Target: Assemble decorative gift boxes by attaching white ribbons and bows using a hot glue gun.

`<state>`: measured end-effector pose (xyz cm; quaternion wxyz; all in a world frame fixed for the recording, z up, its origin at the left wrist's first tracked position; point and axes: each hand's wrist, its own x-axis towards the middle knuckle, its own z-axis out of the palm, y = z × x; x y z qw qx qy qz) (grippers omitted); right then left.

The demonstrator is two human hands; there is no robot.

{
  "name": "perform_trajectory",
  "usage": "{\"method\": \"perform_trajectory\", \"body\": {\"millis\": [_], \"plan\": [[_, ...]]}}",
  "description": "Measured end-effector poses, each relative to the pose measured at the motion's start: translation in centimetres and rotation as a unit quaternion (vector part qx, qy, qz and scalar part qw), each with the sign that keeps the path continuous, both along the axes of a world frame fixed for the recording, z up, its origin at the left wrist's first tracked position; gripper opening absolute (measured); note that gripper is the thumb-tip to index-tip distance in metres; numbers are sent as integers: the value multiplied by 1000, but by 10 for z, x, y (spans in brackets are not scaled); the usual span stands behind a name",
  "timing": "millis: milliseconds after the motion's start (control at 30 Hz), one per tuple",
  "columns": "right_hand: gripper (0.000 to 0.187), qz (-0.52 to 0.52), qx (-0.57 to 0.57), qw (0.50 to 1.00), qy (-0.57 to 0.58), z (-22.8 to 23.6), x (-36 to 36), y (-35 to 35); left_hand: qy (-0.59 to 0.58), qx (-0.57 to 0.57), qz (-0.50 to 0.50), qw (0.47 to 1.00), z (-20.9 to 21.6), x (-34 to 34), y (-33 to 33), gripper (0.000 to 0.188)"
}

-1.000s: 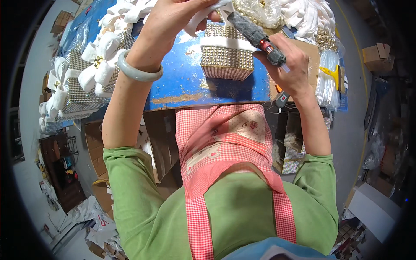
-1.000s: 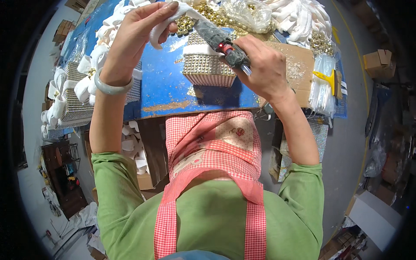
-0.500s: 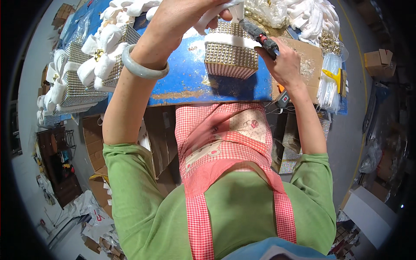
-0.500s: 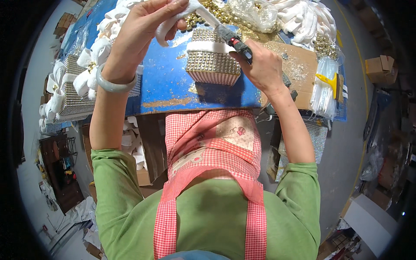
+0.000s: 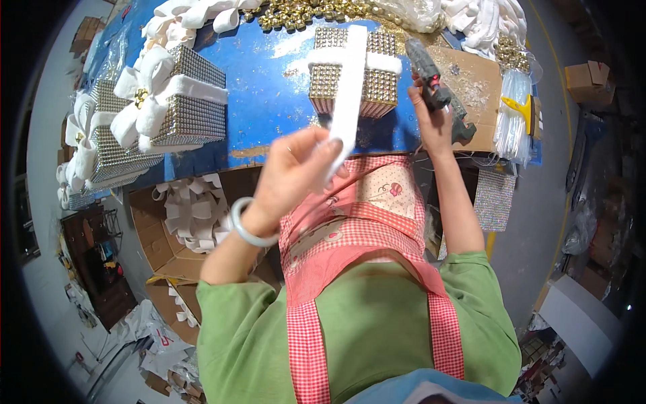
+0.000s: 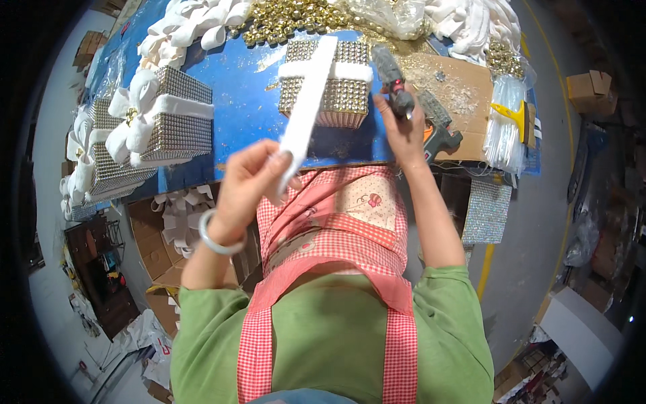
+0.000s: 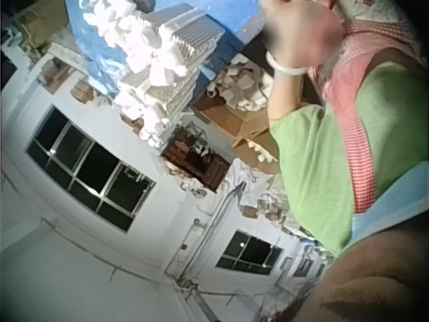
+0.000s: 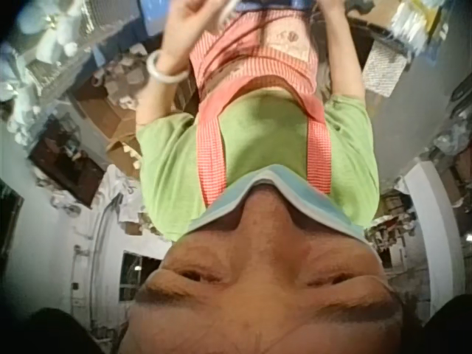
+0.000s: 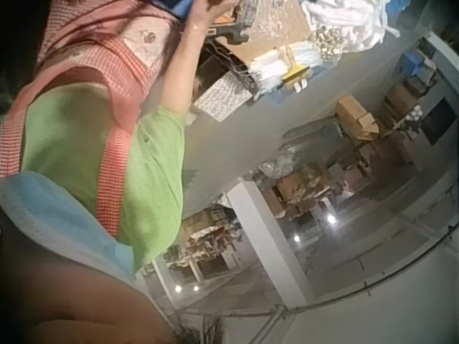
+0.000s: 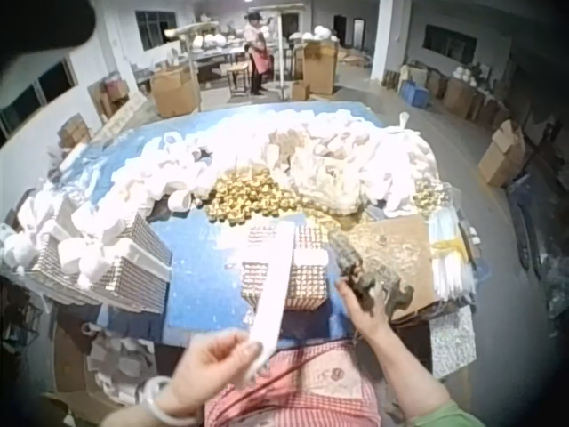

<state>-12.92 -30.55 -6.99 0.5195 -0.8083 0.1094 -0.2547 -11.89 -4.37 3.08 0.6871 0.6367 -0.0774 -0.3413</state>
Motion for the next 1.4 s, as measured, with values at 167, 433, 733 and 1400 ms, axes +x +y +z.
{"method": "perform_trajectory", "body": {"millis": [167, 433, 733, 1400], "plan": [[22, -10, -44, 999, 0, -26, -5, 16, 74, -16, 34, 997, -65, -39, -13, 18], [24, -23, -12, 1000, 16, -35, -5, 25, 59, 64, 57, 995, -163, -15, -39, 20], [23, -22, -28, 999, 17, -21, -9, 27, -428, 311, -181, 829, -72, 48, -30, 10], [20, -36, 15, 999, 6, -23, -9, 31, -596, 330, -137, 719, -70, 31, -52, 48]]}}
